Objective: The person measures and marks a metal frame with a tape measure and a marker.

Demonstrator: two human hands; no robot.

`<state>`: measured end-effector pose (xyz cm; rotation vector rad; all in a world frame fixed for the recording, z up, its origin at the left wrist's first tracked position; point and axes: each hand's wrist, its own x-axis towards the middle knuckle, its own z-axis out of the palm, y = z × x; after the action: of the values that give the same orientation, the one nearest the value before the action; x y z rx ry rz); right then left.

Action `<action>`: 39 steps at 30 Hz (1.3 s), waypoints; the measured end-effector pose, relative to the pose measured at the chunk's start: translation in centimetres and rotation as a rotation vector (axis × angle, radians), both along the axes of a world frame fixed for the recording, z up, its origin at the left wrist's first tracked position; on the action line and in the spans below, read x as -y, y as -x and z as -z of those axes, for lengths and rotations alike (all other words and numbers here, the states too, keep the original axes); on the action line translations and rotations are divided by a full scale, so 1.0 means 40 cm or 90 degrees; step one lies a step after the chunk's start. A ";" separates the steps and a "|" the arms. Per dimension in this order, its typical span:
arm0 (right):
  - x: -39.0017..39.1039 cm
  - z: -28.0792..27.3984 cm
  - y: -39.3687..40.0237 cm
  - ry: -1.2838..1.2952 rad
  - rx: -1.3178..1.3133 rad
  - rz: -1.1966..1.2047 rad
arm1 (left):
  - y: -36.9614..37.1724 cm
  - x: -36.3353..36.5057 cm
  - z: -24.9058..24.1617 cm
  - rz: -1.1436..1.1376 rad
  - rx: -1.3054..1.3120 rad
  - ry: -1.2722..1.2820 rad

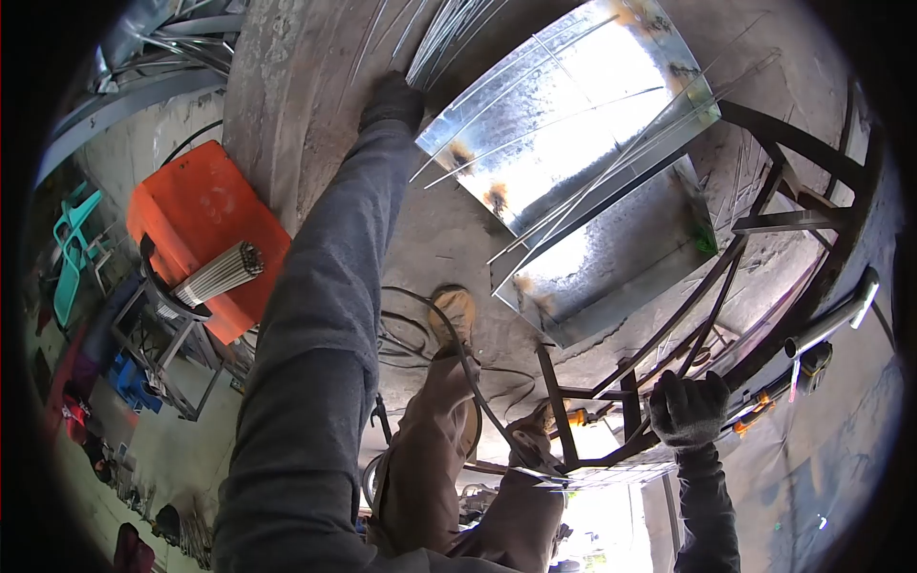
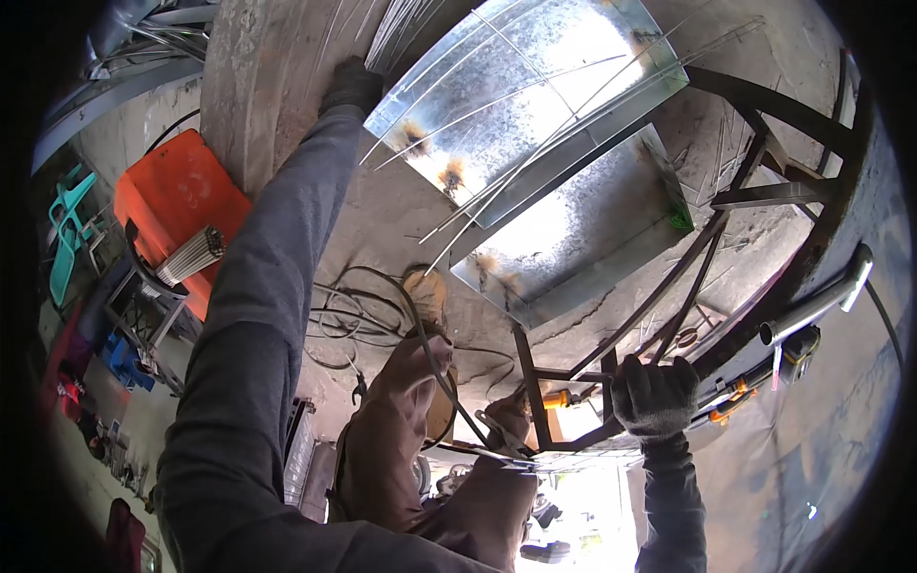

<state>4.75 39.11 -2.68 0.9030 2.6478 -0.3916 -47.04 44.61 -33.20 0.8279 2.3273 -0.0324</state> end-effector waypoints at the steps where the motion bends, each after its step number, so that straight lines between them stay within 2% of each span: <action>1: 0.001 0.001 0.002 -0.006 0.000 -0.001 | 0.000 0.002 -0.014 -0.038 0.003 -0.009; 5: 0.000 0.002 0.003 -0.007 0.006 -0.001 | 0.042 0.027 0.023 -0.063 0.035 -0.027; 7: -0.001 0.001 0.007 -0.013 0.010 -0.004 | 0.057 0.044 0.047 0.009 -0.011 -0.069; 9: 0.006 0.002 0.000 -0.010 0.017 0.004 | 0.073 0.049 0.076 0.023 -0.008 -0.046; 11: 0.005 0.003 -0.006 -0.016 0.025 0.012 | 0.063 0.030 0.068 0.037 -0.005 -0.033; 13: 0.004 0.005 -0.007 -0.004 0.022 0.014 | 0.031 0.006 0.005 0.004 -0.025 0.022; 18: -0.002 0.007 0.007 -0.015 0.011 -0.015 | 0.048 0.008 0.055 0.032 -0.091 0.009; 20: 0.001 0.005 0.000 -0.009 -0.011 -0.003 | 0.037 -0.001 0.022 0.033 -0.078 0.065; 23: 0.002 0.005 0.001 -0.010 -0.021 0.010 | 0.050 0.011 0.027 0.026 -0.067 0.008; 26: 0.003 0.002 0.004 -0.008 0.004 0.013 | 0.064 0.011 0.031 0.057 -0.069 0.013; 29: 0.001 0.004 0.001 -0.012 0.000 0.006 | 0.042 0.006 0.009 0.051 -0.017 0.049; 33: 0.003 -0.001 -0.007 0.015 0.023 0.009 | 0.025 -0.007 0.027 0.027 -0.035 0.030; 36: 0.005 0.001 -0.010 -0.001 0.001 0.000 | 0.009 0.021 0.008 0.068 -0.028 0.096; 39: 0.006 0.003 -0.001 -0.016 -0.021 0.012 | 0.063 0.048 -0.038 0.154 -0.072 -0.047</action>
<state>4.78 38.86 -2.81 0.9378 2.6822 -0.3819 -49.55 42.68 -31.67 1.1695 2.3307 -0.1004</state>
